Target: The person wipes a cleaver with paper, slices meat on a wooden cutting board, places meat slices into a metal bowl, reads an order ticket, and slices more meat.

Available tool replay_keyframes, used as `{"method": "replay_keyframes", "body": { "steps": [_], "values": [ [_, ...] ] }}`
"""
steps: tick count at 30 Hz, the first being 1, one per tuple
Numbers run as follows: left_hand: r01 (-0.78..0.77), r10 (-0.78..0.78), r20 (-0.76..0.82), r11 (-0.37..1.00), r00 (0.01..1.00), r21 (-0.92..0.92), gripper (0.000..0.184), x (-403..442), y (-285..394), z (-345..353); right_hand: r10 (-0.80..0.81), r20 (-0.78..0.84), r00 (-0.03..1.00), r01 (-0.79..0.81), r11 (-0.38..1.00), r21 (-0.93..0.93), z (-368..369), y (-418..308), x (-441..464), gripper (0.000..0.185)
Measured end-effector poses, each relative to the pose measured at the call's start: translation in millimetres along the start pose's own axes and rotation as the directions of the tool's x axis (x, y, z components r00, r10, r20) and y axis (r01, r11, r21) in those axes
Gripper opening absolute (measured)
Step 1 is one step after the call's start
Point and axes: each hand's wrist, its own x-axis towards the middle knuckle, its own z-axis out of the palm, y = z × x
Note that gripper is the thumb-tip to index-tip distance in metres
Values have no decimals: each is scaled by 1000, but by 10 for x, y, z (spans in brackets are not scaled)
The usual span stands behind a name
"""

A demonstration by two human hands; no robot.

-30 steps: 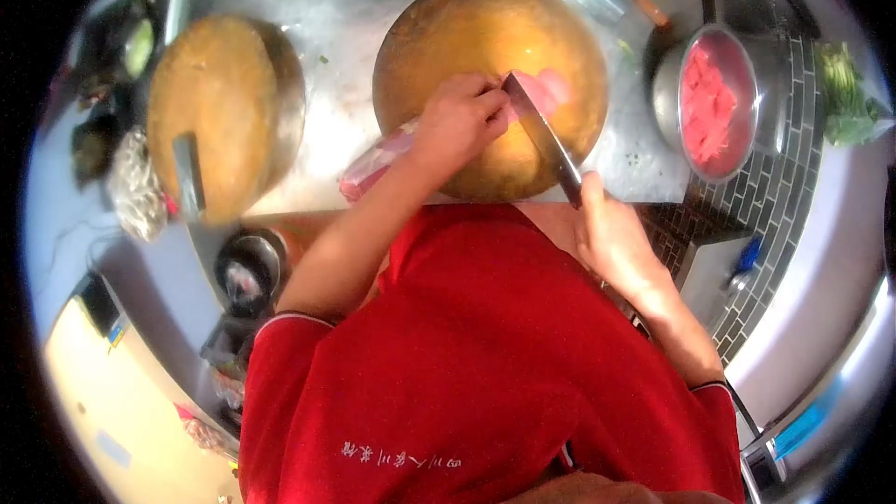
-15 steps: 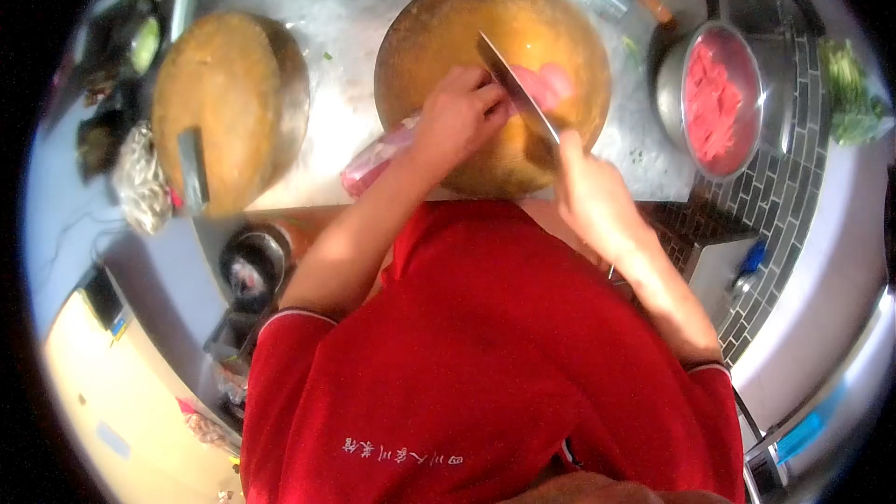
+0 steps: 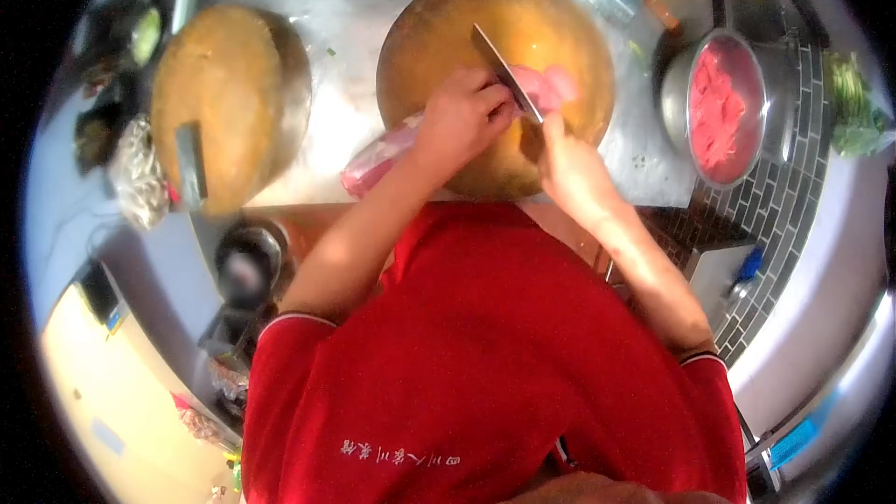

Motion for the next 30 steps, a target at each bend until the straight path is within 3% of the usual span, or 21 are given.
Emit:
{"method": "replay_keyframes", "body": {
  "steps": [3, 6, 7, 11, 15, 17, 20, 23, 26, 27, 30],
  "values": [
    [23, -23, -16, 1000, 1000, -12, 13, -19, 26, 24, 118, 101, 988, -114, 993, -43, -321, -206, -368, 34],
    [42, -42, -26, 999, 999, 1, 11, -18, 3, 45, 78, 78, 994, -78, 997, 5, -410, -143, -658, 31],
    [47, -47, -26, 999, 999, 1, 11, -15, 1, 44, 132, 154, 979, -130, 991, -23, -404, -121, -660, 35],
    [59, -59, -8, 998, 998, -32, 14, 4, -19, 6, 50, 71, 996, -54, 997, 52, -92, -46, -67, 31],
    [46, -45, 44, 999, 998, -22, 14, 5, 30, -79, -72, -146, 987, 79, 996, 44, 274, 51, 494, 28],
    [19, -17, 89, 1000, 996, -17, 15, -5, -40, -76, -80, -181, 980, 90, 995, 48, 285, 136, 498, 29],
    [17, -17, 6, 1000, 1000, -18, 16, -75, 10, -75, -44, -206, 977, 60, 995, 74, 134, 205, 450, 30],
    [85, -103, 155, 989, 983, 118, 18, 27, 160, -176, 22, -55, 998, -24, 999, -39, -196, -25, 124, 33],
    [55, -65, 93, 993, 994, 106, 19, -65, 3, -72, 94, 79, 992, -87, 992, -94, -332, -212, -285, 31],
    [48, -56, 83, 993, 995, 103, 20, -67, -7, -63, 13, 30, 999, -11, 998, -69, -325, -187, -434, 29],
    [30, -35, 58, 996, 998, 87, 20, -67, -36, -47, 91, 73, 993, -86, 994, -74, -309, -132, -695, 30]
  ]
}}
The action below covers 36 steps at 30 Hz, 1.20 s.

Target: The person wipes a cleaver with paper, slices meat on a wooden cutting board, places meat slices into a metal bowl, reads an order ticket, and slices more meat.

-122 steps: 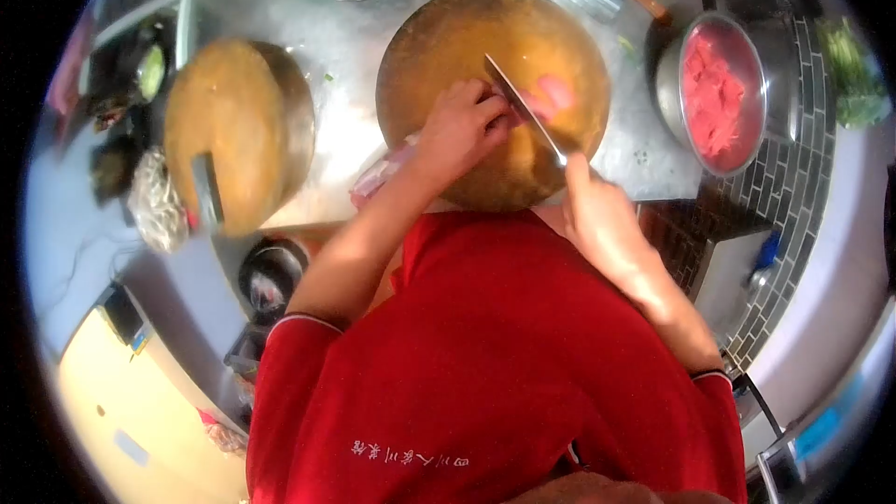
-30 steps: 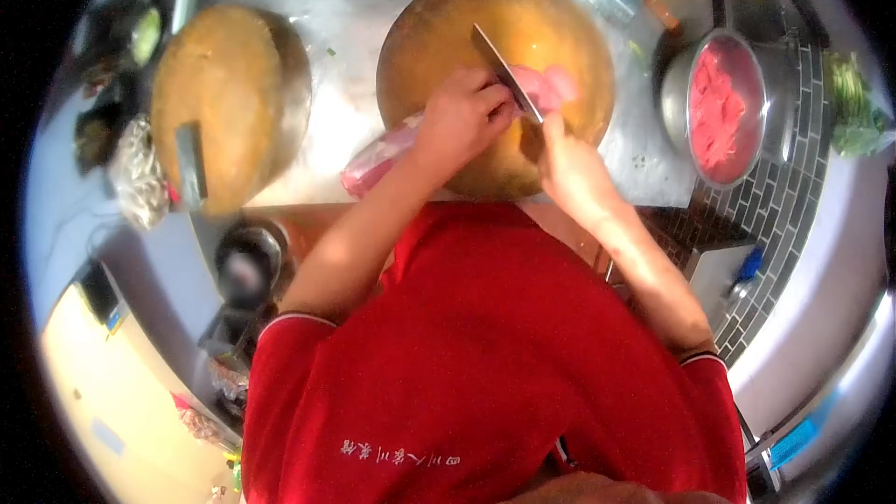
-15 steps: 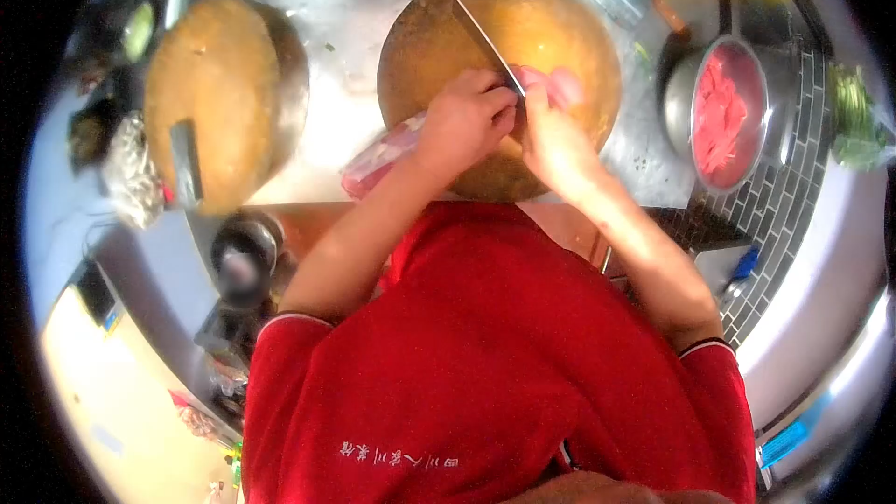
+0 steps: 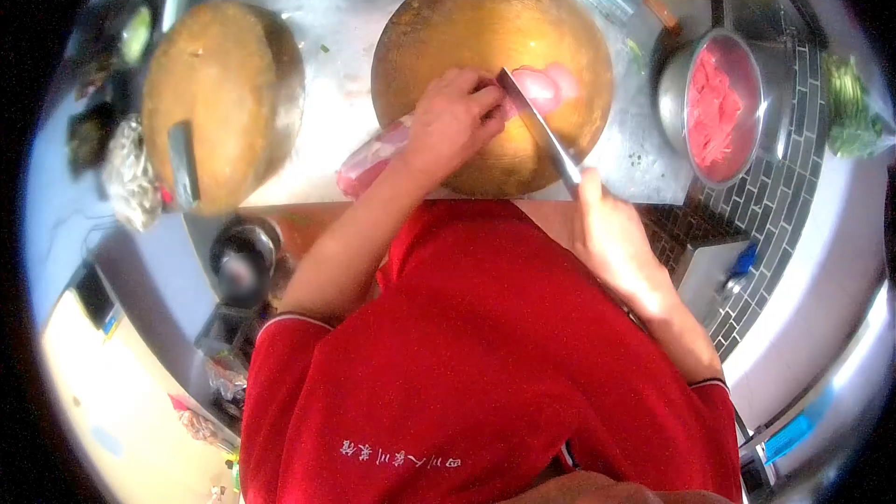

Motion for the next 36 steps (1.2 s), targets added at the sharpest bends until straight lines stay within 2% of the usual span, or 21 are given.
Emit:
{"method": "replay_keyframes", "body": {
  "steps": [1, 4, 5, 6, 7, 10, 12, 13, 14, 17, 20, 23, 26, 27, 29, 32, 36],
  "values": [
    [-7, 7, -6, 1000, 1000, -12, 20, 4, 0, -3, 50, 49, 998, -49, 999, -10, 20, 26, -2, 30],
    [3, -4, -16, 998, 1000, -59, 18, 35, -3, -29, 62, 114, 991, -76, 990, 117, 78, -34, 421, 33],
    [13, -14, -17, 997, 1000, -77, 17, 27, 2, -29, 33, 72, 997, -41, 992, 120, 249, 7, 670, 36],
    [29, -29, -4, 997, 1000, -68, 16, 13, 0, -27, -47, -92, 995, 53, 996, 69, 338, -40, 864, 39],
    [36, -36, 9, 998, 999, -57, 15, 12, 3, -30, -88, -149, 985, 101, 992, 77, 365, -49, 1048, 38],
    [51, -51, -5, 997, 999, -63, 14, 5, 11, 5, -193, -240, 951, 215, 974, 67, 424, 147, 1275, 34],
    [32, -35, -34, 996, 999, -82, 14, -23, 30, 47, -202, -275, 940, 239, 965, 109, 327, 213, 1224, 32],
    [4, -8, -56, 997, 998, -77, 15, -4, 0, 41, -179, -251, 951, 215, 969, 123, 258, 176, 1134, 32],
    [-22, 17, -70, 997, 997, -76, 15, -6, -9, 25, -108, -158, 982, 127, 985, 117, 192, 109, 998, 33],
    [25, -26, -35, 999, 999, -28, 16, -14, 32, -2, -53, -26, 998, 53, 999, 8, 7, -58, 503, 42],
    [14, -16, -31, 999, 999, -52, 17, -7, 9, -14, -37, -39, 999, 38, 999, 25, -22, -48, 110, 40],
    [-1, -1, -32, 999, 999, -54, 17, -13, -28, 3, 33, 80, 996, -37, 998, 45, -8, -38, 162, 46],
    [21, -24, -30, 996, 999, -86, 18, -6, -26, 3, 9, 56, 998, -14, 997, 81, 205, -70, 772, 42],
    [62, -64, -28, 995, 998, -72, 19, -19, -18, -6, -108, -72, 992, 113, 991, 66, 264, -73, 941, 43],
    [124, -125, -34, 992, 992, -40, 20, 2, 6, -21, -333, -335, 881, 347, 938, -18, 329, -62, 1210, 44],
    [47, -49, -74, 999, 996, -26, 22, -15, -28, -27, -226, -233, 946, 230, 973, -9, 309, -133, 1244, 30],
    [103, -103, -4, 994, 995, -42, 26, -29, 1, -71, -38, 24, 999, 38, 999, 11, 107, -174, 799, 25]
  ]
}}
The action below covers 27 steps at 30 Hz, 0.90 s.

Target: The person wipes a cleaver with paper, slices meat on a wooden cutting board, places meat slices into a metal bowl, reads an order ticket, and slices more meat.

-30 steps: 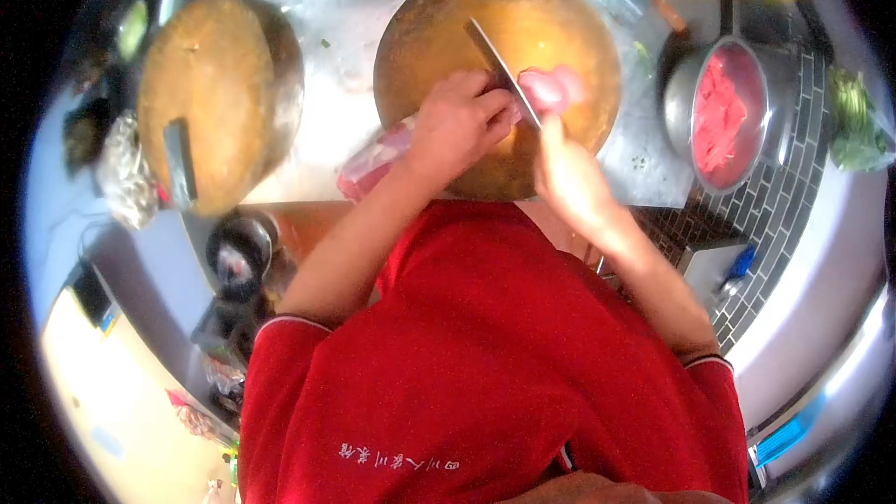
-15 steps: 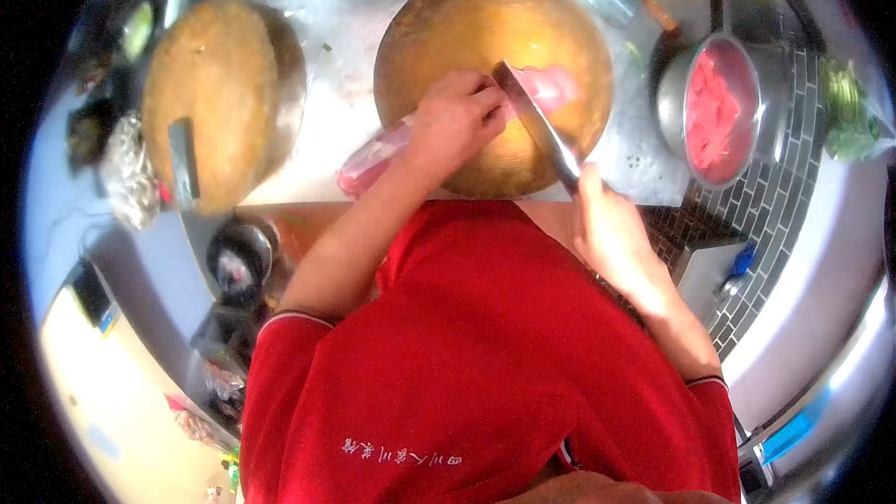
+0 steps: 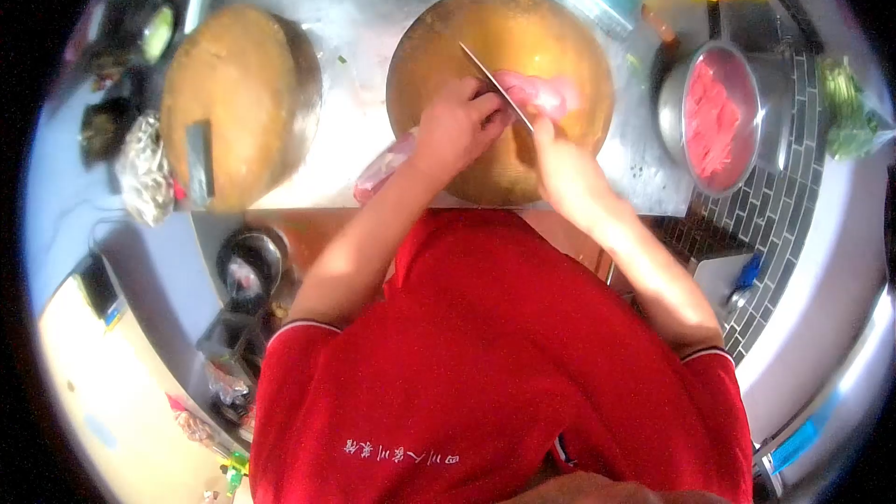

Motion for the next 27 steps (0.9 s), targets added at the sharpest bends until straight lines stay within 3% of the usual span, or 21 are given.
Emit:
{"method": "replay_keyframes", "body": {
  "steps": [7, 11, 14, 15, 18, 24, 27],
  "values": [
    [44, -44, 13, 999, 999, -15, 25, -11, 66, -17, -9, -66, 998, 6, 998, -58, 283, 123, 83, 37],
    [-37, 39, 25, 998, 999, -41, 24, -53, -42, -19, 17, -207, 978, 2, 996, 88, 248, 451, 17, 34],
    [-81, 82, -73, 997, 994, 17, 20, -108, 27, 5, -1, -150, 989, 0, 1000, -10, 17, 312, -167, 32],
    [-67, 68, -47, 998, 997, 19, 21, -106, 43, 9, 39, -64, 997, -42, 998, -42, -73, 177, -237, 30],
    [-45, 45, -6, 999, 999, 20, 23, -50, 59, -30, -22, -82, 996, 17, 998, -60, -49, 95, -472, 29],
    [-90, 90, -18, 996, 996, 9, 24, -21, -16, -8, 39, 7, 999, -39, 999, -18, -88, 119, -777, 30],
    [-88, 88, -25, 996, 996, 3, 22, -16, -40, 13, 12, 9, 1000, -12, 1000, 12, 2, 135, -435, 30]
  ]
}}
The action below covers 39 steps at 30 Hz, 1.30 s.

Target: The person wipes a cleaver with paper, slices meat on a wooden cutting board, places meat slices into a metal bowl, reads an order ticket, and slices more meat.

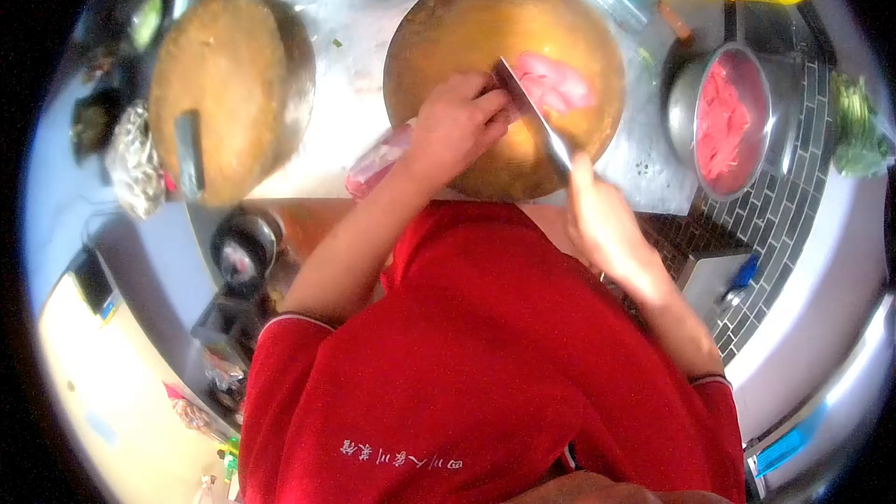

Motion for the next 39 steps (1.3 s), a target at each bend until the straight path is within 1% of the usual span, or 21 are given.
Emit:
{"method": "replay_keyframes", "body": {
  "steps": [1, 3, 6, 8, 9, 11, 12, 15, 16, 19, 21, 23, 25, 27, 28, 29, 31, 34, 37, 38, 39],
  "values": [
    [6, -6, 0, 1000, 1000, -4, 21, -4, 1, 1, -8, -4, 1000, 8, 1000, 16, 74, 8, 221, 30],
    [8, -8, 3, 1000, 1000, -4, 18, -23, 6, -10, -45, -74, 996, 45, 999, -1, 244, -39, 765, 29],
    [20, -20, -2, 1000, 1000, -3, 15, -24, 25, -19, -62, -158, 985, 72, 996, 55, 172, -8, 812, 28],
    [63, -63, -2, 998, 998, -9, 18, -31, 31, -24, -88, -93, 992, 90, 996, 15, 32, -57, 695, 28],
    [56, -56, -16, 998, 998, -4, 18, 0, 9, -24, -91, -47, 995, 90, 996, -17, -21, -115, 585, 29],
    [54, -55, -17, 998, 998, -12, 18, -49, 33, -19, -37, -6, 999, 37, 999, -23, -161, -202, 238, 30],
    [46, -46, -15, 999, 999, 0, 18, -31, 22, -24, -18, 5, 1000, 18, 999, -37, -228, -194, 110, 30],
    [26, -26, -17, 1000, 1000, -2, 19, -30, -24, -11, -54, -11, 998, 54, 999, -2, -200, -65, -268, 28],
    [19, -20, -27, 1000, 999, -19, 19, -35, -39, 3, -46, -8, 999, 46, 999, 25, -173, -43, -267, 33],
    [30, -30, -18, 999, 999, -42, 19, -28, -56, 16, 83, 93, 992, -83, 997, -6, -30, -122, 269, 34],
    [42, -41, 6, 999, 999, -29, 19, -52, -30, -12, -52, -18, 998, 52, 998, 24, 109, -137, 735, 35],
    [29, -29, 26, 1000, 999, 7, 18, -32, -5, -53, -250, -247, 936, 262, 965, 16, 386, 117, 1038, 35],
    [49, -49, -35, 999, 998, -15, 18, -39, 5, -2, -287, -301, 910, 302, 953, 4, 350, 132, 1025, 36],
    [47, -48, -58, 999, 997, -13, 18, -74, 24, -7, -169, -191, 967, 181, 982, 46, 223, 72, 868, 37],
    [30, -30, -62, 1000, 998, 6, 18, -55, 6, -26, -114, -79, 990, 116, 993, 25, 22, -110, 663, 33],
    [16, -15, -59, 1000, 998, 16, 18, -58, 4, -32, -100, -57, 993, 100, 995, -8, -47, -168, 475, 32],
    [46, -45, -20, 999, 999, 12, 18, -71, 35, -34, -60, -7, 998, 59, 995, -80, -157, -175, 117, 31],
    [40, -40, -26, 999, 999, -16, 17, -44, -13, -30, 33, 39, 999, -32, 999, -18, -245, -185, -251, 33],
    [8, -9, -47, 1000, 999, -20, 17, -46, -57, 10, 69, 109, 992, -75, 996, 58, -237, -162, -133, 39],
    [-5, 4, -53, 1000, 999, -10, 17, -41, -76, 18, -34, 8, 999, 33, 998, 57, -83, -98, 51, 39],
    [17, -17, -51, 1000, 999, -6, 16, -41, -84, 19, -47, -12, 999, 47, 998, 39, 59, -66, 338, 39]
  ]
}}
